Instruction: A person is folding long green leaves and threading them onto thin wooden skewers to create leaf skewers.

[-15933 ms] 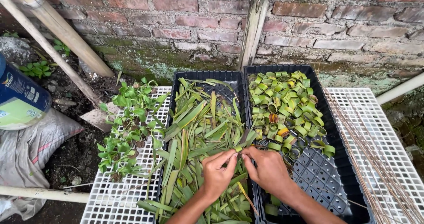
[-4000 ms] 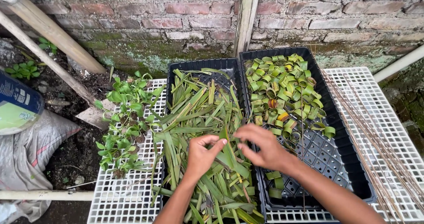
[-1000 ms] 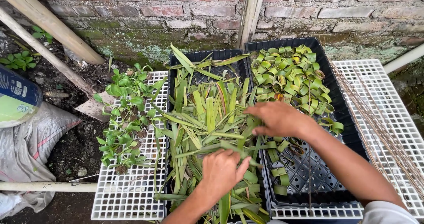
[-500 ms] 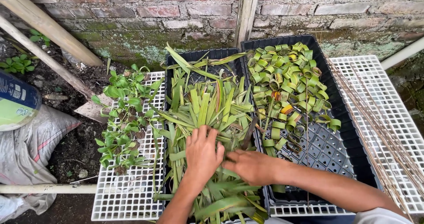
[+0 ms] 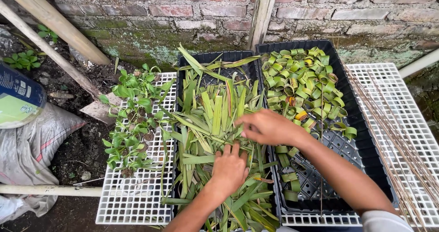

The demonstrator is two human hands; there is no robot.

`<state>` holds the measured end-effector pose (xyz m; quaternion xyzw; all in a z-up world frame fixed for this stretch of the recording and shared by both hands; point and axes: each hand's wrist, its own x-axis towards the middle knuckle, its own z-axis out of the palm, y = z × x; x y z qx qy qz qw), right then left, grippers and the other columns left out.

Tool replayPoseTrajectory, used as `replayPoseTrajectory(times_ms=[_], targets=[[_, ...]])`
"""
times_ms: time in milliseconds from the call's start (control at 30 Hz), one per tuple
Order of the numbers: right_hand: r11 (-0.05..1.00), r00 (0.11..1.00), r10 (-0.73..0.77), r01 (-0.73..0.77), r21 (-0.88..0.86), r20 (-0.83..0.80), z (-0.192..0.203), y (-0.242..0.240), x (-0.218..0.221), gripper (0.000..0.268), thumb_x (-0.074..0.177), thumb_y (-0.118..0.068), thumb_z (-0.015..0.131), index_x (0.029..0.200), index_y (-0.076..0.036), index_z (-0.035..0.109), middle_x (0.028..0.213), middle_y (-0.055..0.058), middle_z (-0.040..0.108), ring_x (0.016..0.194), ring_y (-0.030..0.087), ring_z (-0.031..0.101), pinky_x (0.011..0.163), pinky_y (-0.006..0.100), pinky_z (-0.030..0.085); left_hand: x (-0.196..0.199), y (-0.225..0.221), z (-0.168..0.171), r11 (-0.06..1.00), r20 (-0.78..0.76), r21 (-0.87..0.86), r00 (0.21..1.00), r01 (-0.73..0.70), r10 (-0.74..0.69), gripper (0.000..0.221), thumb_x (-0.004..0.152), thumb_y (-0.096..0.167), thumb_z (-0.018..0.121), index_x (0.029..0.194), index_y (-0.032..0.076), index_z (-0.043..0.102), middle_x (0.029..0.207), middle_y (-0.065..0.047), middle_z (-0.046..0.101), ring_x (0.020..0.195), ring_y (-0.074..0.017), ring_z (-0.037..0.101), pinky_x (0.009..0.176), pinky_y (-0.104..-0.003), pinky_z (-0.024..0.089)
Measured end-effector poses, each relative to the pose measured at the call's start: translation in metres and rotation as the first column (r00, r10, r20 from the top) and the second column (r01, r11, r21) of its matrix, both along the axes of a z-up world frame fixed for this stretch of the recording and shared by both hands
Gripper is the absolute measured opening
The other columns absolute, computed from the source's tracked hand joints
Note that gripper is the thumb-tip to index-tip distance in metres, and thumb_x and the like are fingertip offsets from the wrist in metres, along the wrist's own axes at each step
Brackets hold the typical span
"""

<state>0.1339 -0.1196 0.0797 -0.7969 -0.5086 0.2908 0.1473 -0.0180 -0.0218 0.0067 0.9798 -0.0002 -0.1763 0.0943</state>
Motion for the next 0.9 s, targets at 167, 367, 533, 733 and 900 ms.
replayPoseTrajectory(times_ms=[167, 367, 533, 733, 900], targets=[[0.934, 0.945, -0.316, 0.326, 0.149, -0.085, -0.015, 0.091, 0.02, 0.044, 0.101, -0.019, 0.063, 0.143, -0.008, 0.054, 0.133, 0.016, 0.068, 0.041, 0.005, 0.049, 0.057, 0.025, 0.067, 0.005, -0.005, -0.001, 0.999, -0.105, -0.033, 0.994, 0.027, -0.03, 0.042, 0.101, 0.029, 0.063, 0.132, 0.002, 0.057, 0.153, -0.024, 0.034, 0.135, -0.042, 0.038, 0.107, -0.062, 0.044], [0.816, 0.782, -0.507, 0.571, 0.091, -0.363, -0.043, 0.153, 0.047, 0.054, 0.093, -0.008, 0.073, 0.143, -0.017, 0.055, 0.107, 0.002, 0.078, 0.112, 0.018, 0.073, 0.109, 0.042, 0.05, 0.007, -0.004, -0.002, 0.999, -0.125, -0.017, 0.992, 0.032, -0.034, 0.044, 0.102, 0.033, 0.062, 0.134, 0.003, 0.056, 0.152, -0.024, 0.035, 0.136, -0.0406, 0.037, 0.105, -0.059, 0.045], [0.658, 0.756, -0.459, 0.642, 0.394, -0.466, -0.017, 0.118, 0.059, 0.035, 0.093, -0.006, 0.07, 0.128, -0.008, 0.063, 0.108, 0.008, 0.074, 0.102, 0.019, 0.074, 0.09, 0.026, 0.066, 0.001, 0.003, -0.003, 0.998, -0.067, -0.047, 0.997, 0.032, -0.035, 0.044, 0.101, 0.034, 0.062, 0.133, 0.004, 0.057, 0.151, -0.023, 0.037, 0.135, -0.0398, 0.039, 0.104, -0.058, 0.048], [0.406, 0.715, -0.225, 0.686, 0.604, -0.662, -0.023, 0.05, 0.082, 0.029, 0.089, -0.007, 0.079, 0.114, -0.004, 0.066, 0.09, 0.005, 0.075, 0.075, 0.011, 0.069, 0.068, 0.025, 0.062, -0.003, 0.009, -0.003, 0.987, 0.218, -0.156, 0.974, -0.031, 0.065, 0.041, 0.098, 0.038, 0.061, 0.13, 0.012, 0.065, 0.145, -0.018, 0.052, 0.127, -0.0355, 0.051, 0.102, -0.062, 0.039], [0.438, 0.702, -0.168, 0.682, 0.585, -0.692, -0.012, 0.016, 0.062, 0.024, 0.09, -0.002, 0.077, 0.111, -0.003, 0.065, 0.088, 0.007, 0.073, 0.071, 0.013, 0.069, 0.065, 0.024, 0.062, -0.004, 0.014, -0.013, 0.943, 0.66, -0.327, 0.728, 0.059, 0.183, 0.021, 0.098, 0.022, 0.062, 0.096, 0.01, 0.08, 0.084, -0.006, 0.078, 0.072, -0.0185, 0.071, 0.068, -0.037, 0.053]])
